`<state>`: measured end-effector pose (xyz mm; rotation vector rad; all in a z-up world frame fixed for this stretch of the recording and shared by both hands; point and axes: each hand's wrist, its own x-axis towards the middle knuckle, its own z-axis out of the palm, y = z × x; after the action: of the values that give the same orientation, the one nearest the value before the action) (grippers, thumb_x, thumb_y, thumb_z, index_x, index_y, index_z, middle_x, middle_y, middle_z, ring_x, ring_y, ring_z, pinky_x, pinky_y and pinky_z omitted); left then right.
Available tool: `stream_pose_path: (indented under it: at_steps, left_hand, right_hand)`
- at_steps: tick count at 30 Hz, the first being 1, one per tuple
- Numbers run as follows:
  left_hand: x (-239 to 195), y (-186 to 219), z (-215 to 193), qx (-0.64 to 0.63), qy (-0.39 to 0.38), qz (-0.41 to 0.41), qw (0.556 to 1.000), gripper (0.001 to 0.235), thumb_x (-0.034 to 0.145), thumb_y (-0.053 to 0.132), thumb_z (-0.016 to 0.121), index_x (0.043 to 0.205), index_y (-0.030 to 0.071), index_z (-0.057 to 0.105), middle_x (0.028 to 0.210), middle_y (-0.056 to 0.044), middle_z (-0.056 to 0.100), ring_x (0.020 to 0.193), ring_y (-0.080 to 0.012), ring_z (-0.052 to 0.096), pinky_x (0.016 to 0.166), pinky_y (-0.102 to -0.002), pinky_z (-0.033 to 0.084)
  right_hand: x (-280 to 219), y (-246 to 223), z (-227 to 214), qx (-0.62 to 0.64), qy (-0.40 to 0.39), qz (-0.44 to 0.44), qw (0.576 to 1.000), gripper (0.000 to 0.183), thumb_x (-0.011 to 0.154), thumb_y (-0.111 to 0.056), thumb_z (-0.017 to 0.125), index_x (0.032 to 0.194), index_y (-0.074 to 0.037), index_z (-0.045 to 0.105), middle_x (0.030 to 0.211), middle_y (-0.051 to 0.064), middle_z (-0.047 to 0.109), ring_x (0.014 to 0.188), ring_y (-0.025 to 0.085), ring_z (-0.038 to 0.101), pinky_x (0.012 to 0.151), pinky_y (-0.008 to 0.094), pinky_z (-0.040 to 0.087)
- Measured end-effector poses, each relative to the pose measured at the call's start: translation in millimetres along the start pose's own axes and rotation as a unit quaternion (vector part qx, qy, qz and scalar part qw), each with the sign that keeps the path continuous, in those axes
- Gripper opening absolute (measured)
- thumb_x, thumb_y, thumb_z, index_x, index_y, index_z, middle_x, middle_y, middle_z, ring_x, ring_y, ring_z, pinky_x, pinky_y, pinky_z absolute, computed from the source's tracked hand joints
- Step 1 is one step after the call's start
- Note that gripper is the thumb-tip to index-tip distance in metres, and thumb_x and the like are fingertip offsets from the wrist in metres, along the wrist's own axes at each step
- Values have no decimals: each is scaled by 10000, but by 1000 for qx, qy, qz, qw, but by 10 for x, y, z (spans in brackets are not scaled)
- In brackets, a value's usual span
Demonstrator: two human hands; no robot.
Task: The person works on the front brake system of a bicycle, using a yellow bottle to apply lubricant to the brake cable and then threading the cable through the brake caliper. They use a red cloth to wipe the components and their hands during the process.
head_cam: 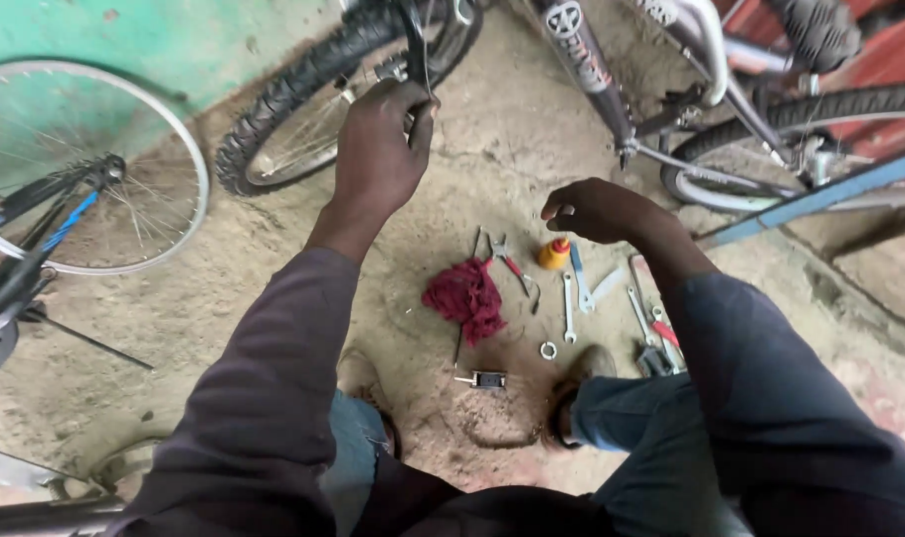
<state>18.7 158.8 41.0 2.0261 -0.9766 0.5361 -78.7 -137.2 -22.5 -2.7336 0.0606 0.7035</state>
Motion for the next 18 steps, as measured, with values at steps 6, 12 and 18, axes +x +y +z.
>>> stream_pose_path:
  at_steps: [6, 12, 18]
  left_hand:
    - [40, 49, 73, -32, -25, -54, 998, 161, 1049, 125, 591, 1019, 26, 715, 696, -98, 669, 531, -215, 611, 484, -378, 402]
    - [96, -1, 58, -8, -3, -37, 999, 143, 1037, 50, 557, 985, 0, 680, 705, -126, 667, 521, -227, 582, 450, -384, 371]
    - [153, -31, 153, -12, -35, -57, 998, 282, 1017, 47, 588, 1274, -63, 628, 1004, -231, 765, 820, -340, 768, 661, -438, 640]
  right_hand:
    - [1318, 848, 2173, -18, 33, -11, 999, 274, 969, -260, 507, 1026, -106, 727, 1050, 170, 738, 931, 344, 694, 719, 458, 537]
    - [2194, 1017, 5094, 84, 139, -83, 983, 402, 658, -743, 716, 966, -493, 780, 1039, -224, 749, 1362, 425, 361, 1131, 522, 259]
    - [2046, 456, 4555, 94, 238, -45, 966, 247, 755, -197, 590, 537, -92, 640, 531, 150, 627, 488, 368, 613, 492, 499, 456]
